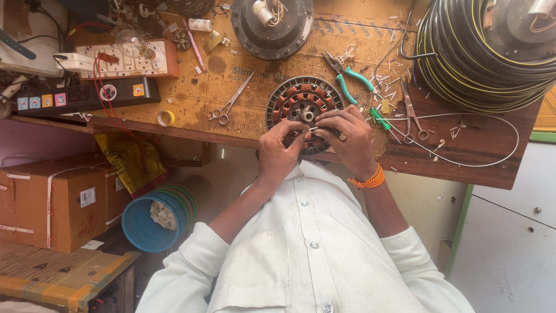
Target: The person works at a cluttered workbench, handling a motor stator and thin wires. They use scissors to cut a wire and then insert and adjust the wire ends into the stator slots.
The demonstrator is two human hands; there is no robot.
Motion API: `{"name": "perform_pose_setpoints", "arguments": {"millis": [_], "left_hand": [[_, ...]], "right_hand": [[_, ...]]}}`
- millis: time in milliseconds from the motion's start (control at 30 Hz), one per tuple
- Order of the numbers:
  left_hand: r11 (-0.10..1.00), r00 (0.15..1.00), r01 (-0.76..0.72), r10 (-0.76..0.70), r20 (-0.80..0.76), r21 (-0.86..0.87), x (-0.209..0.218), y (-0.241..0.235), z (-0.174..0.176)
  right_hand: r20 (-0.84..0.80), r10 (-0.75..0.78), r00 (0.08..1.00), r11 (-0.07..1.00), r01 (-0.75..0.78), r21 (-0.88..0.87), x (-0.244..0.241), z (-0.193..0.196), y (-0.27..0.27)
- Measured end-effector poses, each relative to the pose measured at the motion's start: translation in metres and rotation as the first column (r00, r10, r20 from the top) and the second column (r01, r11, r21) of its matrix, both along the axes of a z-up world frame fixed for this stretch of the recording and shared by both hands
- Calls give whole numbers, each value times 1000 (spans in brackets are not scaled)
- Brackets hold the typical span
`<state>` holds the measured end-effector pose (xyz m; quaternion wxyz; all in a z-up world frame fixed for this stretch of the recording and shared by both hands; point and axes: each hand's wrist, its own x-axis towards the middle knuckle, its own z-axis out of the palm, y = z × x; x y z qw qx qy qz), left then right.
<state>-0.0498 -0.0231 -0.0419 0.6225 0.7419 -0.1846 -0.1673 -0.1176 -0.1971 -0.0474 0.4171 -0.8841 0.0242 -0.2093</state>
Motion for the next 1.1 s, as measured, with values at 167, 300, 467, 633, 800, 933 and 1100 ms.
{"name": "perform_pose_setpoints", "arguments": {"millis": [167,300,467,633,800,933,1100], "left_hand": [[997,993,-70,66,-102,-38,-1,4,1],[989,977,-80,53,-209,-122,0,6,2],[986,1000,10,-6,25,-169,1,7,13],[990,804,127,-137,579,57,14,0,36],[969,699,125,-237,675,211,27,-4,44],[972,658,106,-226,718,209,31,-1,38],[980,578,58,-188,794,190,29,2,25]], "right_hand": [[-13,-5,1000,1000,5,-5,-1,-4,0],[7,20,1000,1000,-20,-7,-3,-6,-3],[34,57,998,998,-58,28,-5,4,-7],[4,15,1000,1000,-15,4,-8,26,-9],[25,13,1000,999,-12,-42,-3,36,-8],[24,-17,1000,997,19,-75,1,34,-4],[76,-117,990,990,122,-71,-3,24,3]]}}
